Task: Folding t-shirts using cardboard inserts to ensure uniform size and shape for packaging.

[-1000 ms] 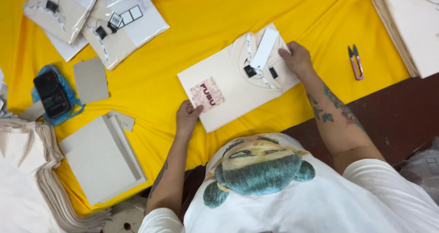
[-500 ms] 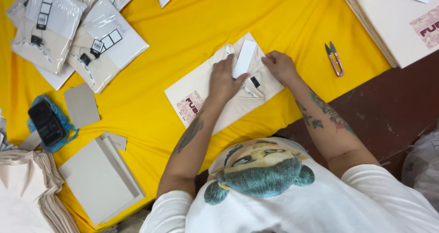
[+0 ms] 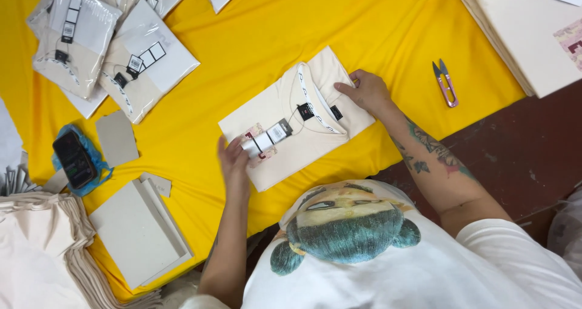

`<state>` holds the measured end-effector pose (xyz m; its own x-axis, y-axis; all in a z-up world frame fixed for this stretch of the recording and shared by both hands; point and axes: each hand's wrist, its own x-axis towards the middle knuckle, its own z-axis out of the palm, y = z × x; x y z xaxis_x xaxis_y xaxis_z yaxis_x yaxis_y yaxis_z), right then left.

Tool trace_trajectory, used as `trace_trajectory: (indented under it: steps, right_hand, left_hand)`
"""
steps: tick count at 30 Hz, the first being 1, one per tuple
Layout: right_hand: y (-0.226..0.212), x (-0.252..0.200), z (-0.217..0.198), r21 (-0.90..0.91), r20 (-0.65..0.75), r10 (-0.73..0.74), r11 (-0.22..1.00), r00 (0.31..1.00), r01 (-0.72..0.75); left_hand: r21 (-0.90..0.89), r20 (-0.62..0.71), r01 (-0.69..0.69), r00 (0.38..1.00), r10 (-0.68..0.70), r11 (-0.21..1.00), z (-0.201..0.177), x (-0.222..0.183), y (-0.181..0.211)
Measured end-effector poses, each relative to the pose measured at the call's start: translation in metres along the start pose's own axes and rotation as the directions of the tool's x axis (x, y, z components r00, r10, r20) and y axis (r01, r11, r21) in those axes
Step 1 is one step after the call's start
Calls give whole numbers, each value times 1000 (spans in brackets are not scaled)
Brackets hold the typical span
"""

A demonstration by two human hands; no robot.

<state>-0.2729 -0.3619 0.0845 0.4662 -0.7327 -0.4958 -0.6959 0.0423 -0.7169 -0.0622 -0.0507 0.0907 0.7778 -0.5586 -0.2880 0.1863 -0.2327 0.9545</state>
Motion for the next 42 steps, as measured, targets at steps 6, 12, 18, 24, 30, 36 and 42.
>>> trace_trajectory:
  steps: [6,12,18,24,30,36,42]
  right_hand:
    - [-24,-8,-4,-110,-39,-7,994,999,3]
    - [36,2,11,-435,-74,-707,658,704,615]
    - [59,17,16,-592,-56,-757,551,651,589]
    - [-1,-4,-3,-208,-92,-294,940,951,270]
    - [17,40,25,-267,30,-153,951,988,155]
    - [28,57,43,116,114,-273,958,955,260]
    - [13,59,50,308,450,-252,944,857,115]
  left_hand:
    - [412,-96,-399,875,475,819,17,41,-45]
    - [612,624,-739,670,403,281,146,24,-20]
    - [584,737,-788,616,277,198,154,53,-54]
    - [629,652,-684,723,227,369,163,57,-25]
    - [820,400,-435,900,170,371,187,81,9]
    - [729,367,-316,929,43,607,175,121,-21]
    - [10,380,-61,924,53,998,143,118,-36]
